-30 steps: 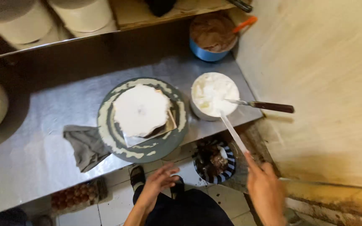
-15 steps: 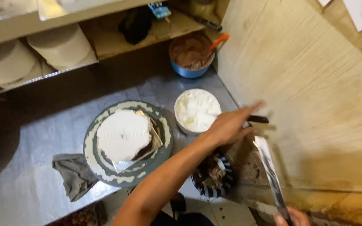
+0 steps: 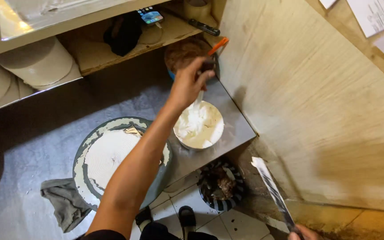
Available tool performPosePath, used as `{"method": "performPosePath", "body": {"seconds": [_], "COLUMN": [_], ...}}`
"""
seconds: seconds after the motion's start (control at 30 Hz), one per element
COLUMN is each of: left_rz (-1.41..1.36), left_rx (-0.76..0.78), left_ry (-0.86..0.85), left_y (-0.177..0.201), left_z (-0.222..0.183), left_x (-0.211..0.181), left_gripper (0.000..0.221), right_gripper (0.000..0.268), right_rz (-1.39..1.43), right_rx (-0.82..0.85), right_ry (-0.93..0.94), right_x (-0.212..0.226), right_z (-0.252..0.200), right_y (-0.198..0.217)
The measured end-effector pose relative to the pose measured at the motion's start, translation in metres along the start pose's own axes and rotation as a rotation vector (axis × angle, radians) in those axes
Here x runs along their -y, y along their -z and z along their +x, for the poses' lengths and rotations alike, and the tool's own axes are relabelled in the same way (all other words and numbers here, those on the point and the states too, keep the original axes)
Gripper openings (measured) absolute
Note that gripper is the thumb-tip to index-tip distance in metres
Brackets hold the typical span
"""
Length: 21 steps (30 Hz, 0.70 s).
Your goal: Apply frosting to a cake on a rotating turntable using a spatula.
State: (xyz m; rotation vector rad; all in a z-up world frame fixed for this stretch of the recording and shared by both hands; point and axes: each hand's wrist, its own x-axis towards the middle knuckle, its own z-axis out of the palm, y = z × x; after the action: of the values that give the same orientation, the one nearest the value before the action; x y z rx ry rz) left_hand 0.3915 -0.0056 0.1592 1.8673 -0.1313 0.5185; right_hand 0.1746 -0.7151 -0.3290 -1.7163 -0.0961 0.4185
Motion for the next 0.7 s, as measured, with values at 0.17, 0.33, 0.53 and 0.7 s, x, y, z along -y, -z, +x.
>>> {"method": "performPosePath", "body": {"seconds": [0.17,0.33,0.53,0.7], "left_rz": [-0.004,0.171,-0.657,-1.3], "left_rx": [-0.085,-0.383,0.127,-0.262], "left_ry": [0.135,-0.049,1.053,1.008], "left_y": [-0.003,0.009,-0.052,-0.085], "left_z": [0.003,-0.087,-0.247,-0.247], "left_x": [0.028,-0.047,0.007,0.067], "left_gripper": [0.04,0.049,0.03,0.094], "right_gripper": [0.026,0.019,0.018,0.035], "right_rz": [-0.603,-1.367,-1.98,-1.593], "right_rx": [-0.453,-0.426,-0.276,0.136], "right_ry": [0.209,0.501,0.763,0.144], "right_x": [0.426,0.558,0.563,0.522], "right_z": [0.033,0.107,0.226,0.251], "right_y": [-0.212,-0.269,-0.311,-0.296]}}
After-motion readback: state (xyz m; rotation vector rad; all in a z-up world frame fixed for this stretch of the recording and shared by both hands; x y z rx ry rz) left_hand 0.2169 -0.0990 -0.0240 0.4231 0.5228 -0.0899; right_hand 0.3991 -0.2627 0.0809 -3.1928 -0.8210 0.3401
